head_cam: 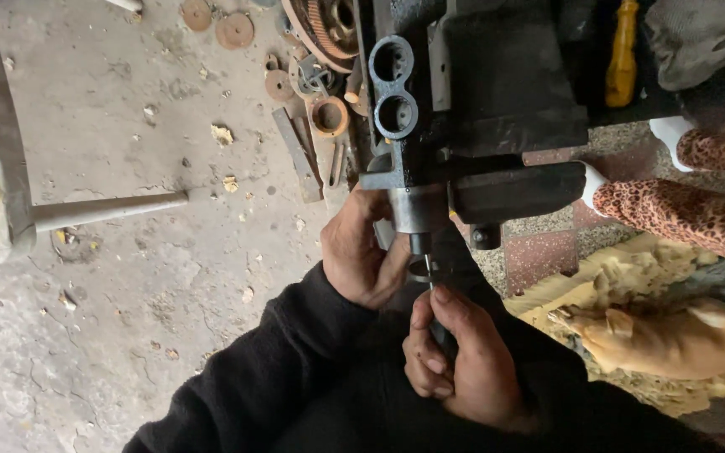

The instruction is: The person works on a metal machine component clamped in a bench vise, using a screwdriver to turn a fastener on the part. They then use pliers to grip and work the component, and later resume turning the fastener with a yellow-handled screwdriver.

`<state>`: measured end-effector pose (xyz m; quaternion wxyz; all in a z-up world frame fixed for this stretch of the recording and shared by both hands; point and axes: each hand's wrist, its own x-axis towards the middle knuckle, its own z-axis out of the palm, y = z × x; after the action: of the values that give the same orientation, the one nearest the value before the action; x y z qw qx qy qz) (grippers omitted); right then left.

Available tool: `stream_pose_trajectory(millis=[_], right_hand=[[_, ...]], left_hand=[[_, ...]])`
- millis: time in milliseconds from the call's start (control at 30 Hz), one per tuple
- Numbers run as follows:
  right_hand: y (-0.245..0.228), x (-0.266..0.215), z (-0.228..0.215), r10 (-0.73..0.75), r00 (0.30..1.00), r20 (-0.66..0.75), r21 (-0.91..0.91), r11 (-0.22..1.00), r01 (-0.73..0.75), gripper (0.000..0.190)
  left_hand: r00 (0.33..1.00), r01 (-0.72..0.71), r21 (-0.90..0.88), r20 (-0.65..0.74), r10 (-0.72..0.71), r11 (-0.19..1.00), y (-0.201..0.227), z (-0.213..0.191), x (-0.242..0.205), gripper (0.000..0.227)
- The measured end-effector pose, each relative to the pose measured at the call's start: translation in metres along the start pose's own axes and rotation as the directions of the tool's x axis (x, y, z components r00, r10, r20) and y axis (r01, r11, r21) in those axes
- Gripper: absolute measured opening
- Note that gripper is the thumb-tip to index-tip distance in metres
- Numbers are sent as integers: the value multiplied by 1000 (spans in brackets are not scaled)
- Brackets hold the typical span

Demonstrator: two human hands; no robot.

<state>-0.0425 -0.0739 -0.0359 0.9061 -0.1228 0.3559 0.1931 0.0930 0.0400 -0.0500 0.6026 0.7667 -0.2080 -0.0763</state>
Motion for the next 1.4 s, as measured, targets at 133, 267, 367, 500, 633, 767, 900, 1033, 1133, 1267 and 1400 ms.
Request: stream_pose_trajectory(millis=[133, 267, 367, 500, 633, 767, 900, 1033, 1133, 1267, 1400], right_hand=[[1, 0, 1, -37, 998, -41, 11, 999, 37, 38], [4, -1, 2, -44, 999, -30, -5, 999, 44, 37], [2, -1, 5, -13, 1000, -20, 38, 999, 14, 38], [3, 0, 3, -22, 999, -45, 3, 1000, 22, 38], [3, 1, 5, -27, 998, -64, 1, 1000, 27, 38], [2, 2, 5, -50, 998, 40, -49, 997, 52, 44], [9, 2, -2, -79, 995, -62, -78, 994, 74, 53], [7, 0, 16, -118, 952, -281, -21, 993, 117, 35], [5, 3, 12, -143, 968, -206, -103, 987, 124, 34], [10, 6, 0, -147, 986, -76, -131, 982, 137, 46], [15, 8, -3, -163, 986, -31, -42, 986, 162, 48]], left_hand=[[998, -29, 43, 51, 27, 999, 0, 0, 3, 26], [993, 108, -267, 85, -88, 958, 2, 6, 0, 41], [985, 162, -358, 112, -130, 920, 0, 1, -4, 40], [969, 176, 17, 174, -176, 984, -2, -20, -10, 28], [993, 110, -151, 50, -104, 982, 75, -38, 23, 27], [905, -412, 530, 336, 263, 741, 120, -40, 60, 25], [691, -705, 591, 696, 194, 391, 119, -17, 72, 24], [619, -762, 559, 777, 113, 328, 121, -2, 87, 26], [424, -802, 414, 902, -77, 432, 116, -5, 91, 29], [480, -782, 412, 877, 30, 468, 106, -13, 77, 27], [467, -869, 456, 884, 16, 192, 90, -11, 56, 33]])
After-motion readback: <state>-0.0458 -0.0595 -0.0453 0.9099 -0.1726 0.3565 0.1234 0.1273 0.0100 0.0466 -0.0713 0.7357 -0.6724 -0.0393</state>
